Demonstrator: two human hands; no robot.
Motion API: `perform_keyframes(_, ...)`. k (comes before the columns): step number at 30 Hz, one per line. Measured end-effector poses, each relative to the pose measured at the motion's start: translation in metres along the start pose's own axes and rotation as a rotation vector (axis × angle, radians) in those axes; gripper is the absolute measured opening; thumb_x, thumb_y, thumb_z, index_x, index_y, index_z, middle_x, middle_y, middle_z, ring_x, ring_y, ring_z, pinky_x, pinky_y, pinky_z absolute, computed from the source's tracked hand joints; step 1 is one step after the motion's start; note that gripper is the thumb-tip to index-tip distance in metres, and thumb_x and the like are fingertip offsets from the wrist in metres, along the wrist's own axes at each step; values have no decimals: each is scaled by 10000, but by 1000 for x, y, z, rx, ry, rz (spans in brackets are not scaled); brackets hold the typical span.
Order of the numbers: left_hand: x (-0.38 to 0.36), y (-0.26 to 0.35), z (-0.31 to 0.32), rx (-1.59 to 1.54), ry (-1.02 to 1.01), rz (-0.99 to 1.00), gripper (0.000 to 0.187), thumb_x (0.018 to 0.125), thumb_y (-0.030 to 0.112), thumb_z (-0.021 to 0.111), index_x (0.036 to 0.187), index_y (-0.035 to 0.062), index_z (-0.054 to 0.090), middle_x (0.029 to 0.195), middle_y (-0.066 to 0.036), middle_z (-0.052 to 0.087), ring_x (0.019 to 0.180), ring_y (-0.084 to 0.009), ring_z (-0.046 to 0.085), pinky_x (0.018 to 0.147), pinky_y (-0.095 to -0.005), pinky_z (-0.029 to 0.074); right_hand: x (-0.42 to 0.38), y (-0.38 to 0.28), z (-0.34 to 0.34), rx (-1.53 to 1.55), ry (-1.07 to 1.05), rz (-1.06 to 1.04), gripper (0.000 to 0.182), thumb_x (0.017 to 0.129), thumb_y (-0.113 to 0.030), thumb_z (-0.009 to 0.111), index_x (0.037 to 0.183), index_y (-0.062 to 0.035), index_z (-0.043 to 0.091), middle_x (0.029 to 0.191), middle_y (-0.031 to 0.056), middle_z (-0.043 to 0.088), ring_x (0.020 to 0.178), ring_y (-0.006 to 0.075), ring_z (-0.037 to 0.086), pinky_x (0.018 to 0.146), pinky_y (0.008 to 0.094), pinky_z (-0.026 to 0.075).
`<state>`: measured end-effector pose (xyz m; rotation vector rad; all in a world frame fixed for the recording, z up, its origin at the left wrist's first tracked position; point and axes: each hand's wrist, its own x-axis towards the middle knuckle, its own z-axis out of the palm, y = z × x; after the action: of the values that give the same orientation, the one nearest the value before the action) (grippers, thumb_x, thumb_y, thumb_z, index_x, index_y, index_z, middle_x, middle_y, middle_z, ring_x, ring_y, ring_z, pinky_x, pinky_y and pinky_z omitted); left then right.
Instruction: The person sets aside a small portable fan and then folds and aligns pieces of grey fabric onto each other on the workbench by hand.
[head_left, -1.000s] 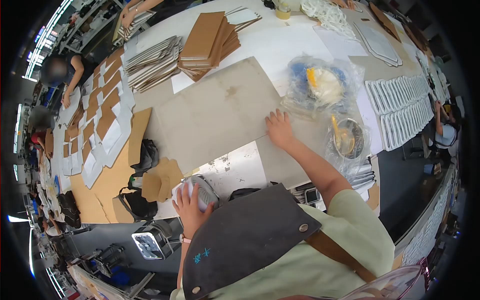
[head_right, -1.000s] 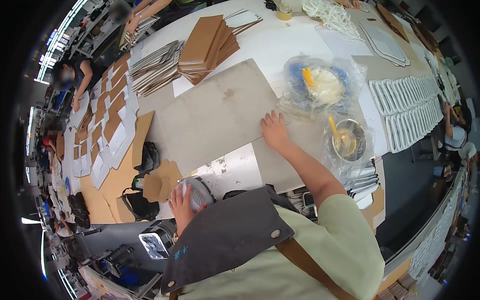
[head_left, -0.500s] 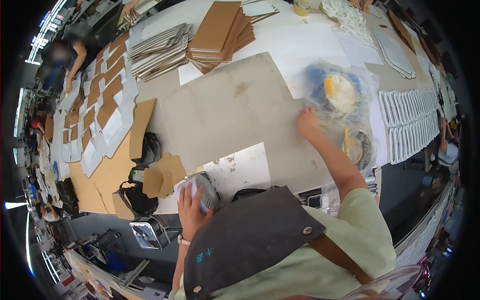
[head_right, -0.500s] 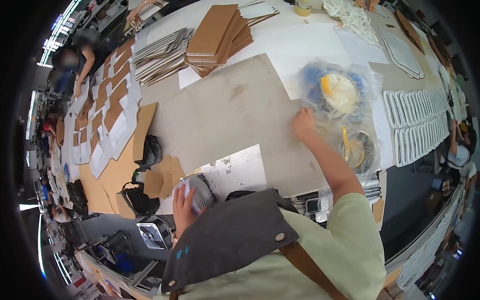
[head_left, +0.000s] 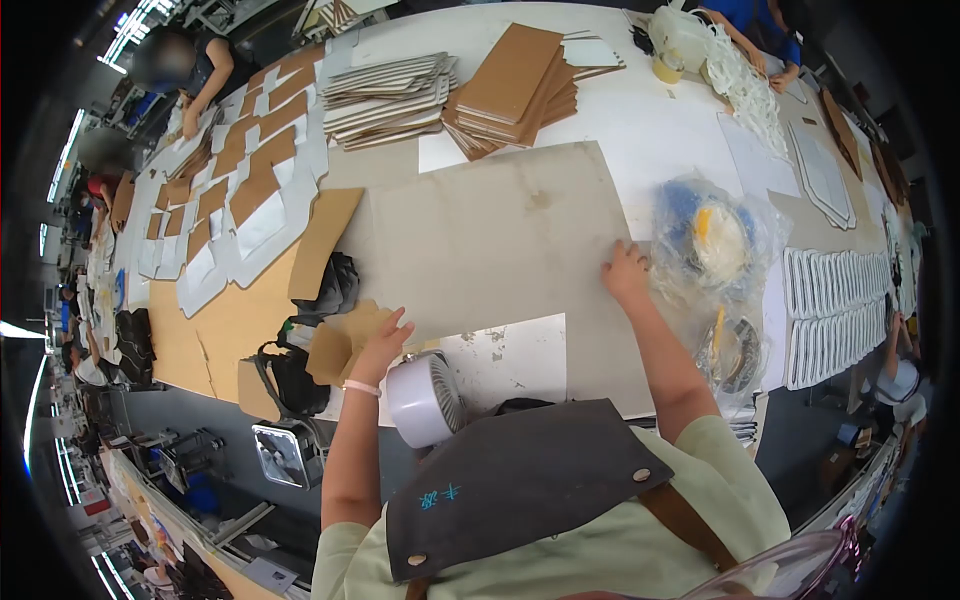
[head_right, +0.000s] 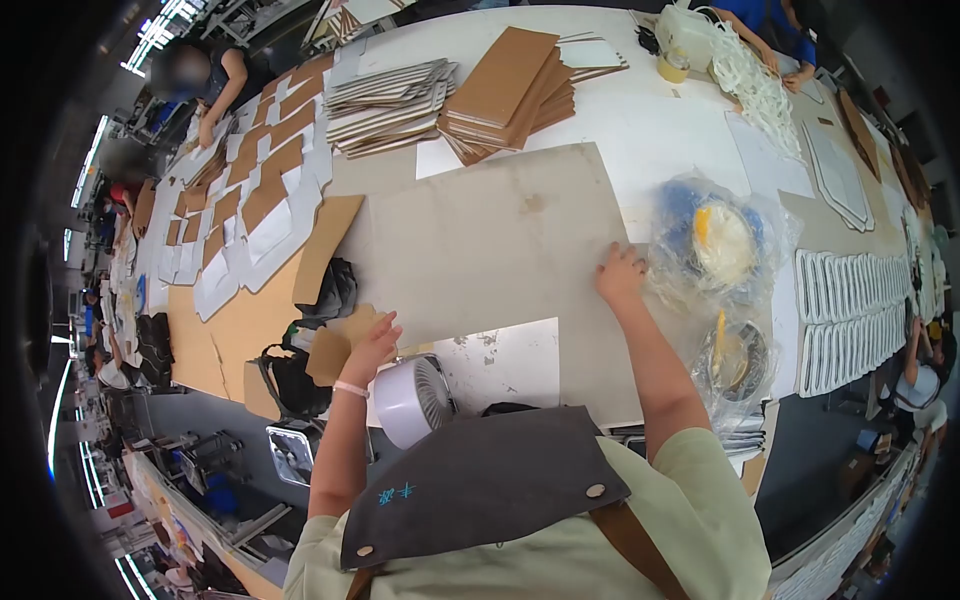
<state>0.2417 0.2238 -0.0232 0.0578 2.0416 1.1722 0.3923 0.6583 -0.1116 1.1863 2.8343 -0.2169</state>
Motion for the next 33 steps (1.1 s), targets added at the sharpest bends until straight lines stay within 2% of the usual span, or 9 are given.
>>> perform_keyframes(1, 17, -12, 0, -20, -37, -36, 692, 873, 373, 605, 1405, 6, 358, 1360, -292, 422, 1297, -396, 381, 1056, -382, 332, 1, 4, 1, -3, -20, 33, 586, 810, -286, 639, 1339, -140, 431, 1338, 222, 410, 1144, 439, 469, 939, 525, 407)
perform_keyframes(4, 54, -44, 3, 478, -25, 30, 745, 833, 426, 635, 1388, -1, 380, 1395, -303, 376, 1316, -408, 347, 1071, -395, 320, 2, 8, -11, 22, -99, 137, 606, 794, -264, 649, 1348, -166, 426, 1345, 225, 402, 1130, 454, 478, 912, 523, 431)
perform_keyframes(13, 66, -45, 1, 735, 32, 194, 636, 761, 409, 698, 1253, 37, 542, 1315, -325, 427, 1292, -457, 335, 1066, -422, 330, -7, 56, 13, 54, -170, 78, 533, 844, -113, 497, 1367, -195, 435, 1044, 195, 593, 950, 373, 609, 816, 450, 493)
perform_keyframes(20, 61, -45, -3, 709, 15, 216, 577, 777, 344, 684, 1228, 9, 553, 1283, -265, 493, 1237, -384, 436, 1026, -399, 377, -33, 56, 6, 19, -190, 158, 515, 905, -89, 406, 1402, -226, 391, 1085, 216, 597, 968, 363, 625, 814, 444, 511)
perform_keyframes(23, 59, -46, -6, 650, -29, 222, 561, 792, 318, 675, 1241, 7, 544, 1258, -240, 529, 1201, -353, 483, 1008, -381, 393, -37, 52, -13, -33, -259, 163, 453, 915, -105, 413, 1367, -137, 423, 1100, 210, 597, 985, 352, 628, 791, 436, 524)
perform_keyframes(26, 58, -67, -5, 386, 9, 191, 508, 847, 304, 638, 1252, 13, 539, 1242, -207, 558, 1175, -300, 518, 988, -347, 405, -33, 43, -28, -79, -377, 195, 323, 914, -105, 430, 1207, -47, 551, 1140, 179, 594, 1019, 340, 621, 790, 431, 529)
perform_keyframes(28, 32, -37, -6, 115, 60, 138, 464, 895, 295, 598, 1259, 15, 535, 1241, -182, 567, 1157, -248, 536, 973, -321, 410, -41, 28, -55, -179, -346, 107, 256, 883, -92, 458, 1079, -12, 602, 1094, 165, 612, 1007, 323, 619, 808, 421, 516)
perform_keyframes(32, -13, 17, 6, 94, -9, 245, 412, 958, 284, 521, 1269, 13, 530, 1213, -157, 582, 1119, -196, 547, 961, -300, 408, -47, 28, -69, -322, 10, -258, 218, 815, -104, 510, 937, -3, 658, 1046, 163, 624, 1022, 296, 590, 906, 407, 453)
perform_keyframes(33, -12, 18, 4, 155, -48, 255, 409, 962, 281, 516, 1271, 13, 530, 1212, -156, 582, 1114, -196, 547, 962, -301, 407, -45, 36, -60, -343, -45, -242, 220, 808, -110, 518, 940, -3, 656, 1043, 163, 622, 1030, 299, 577, 921, 403, 436)
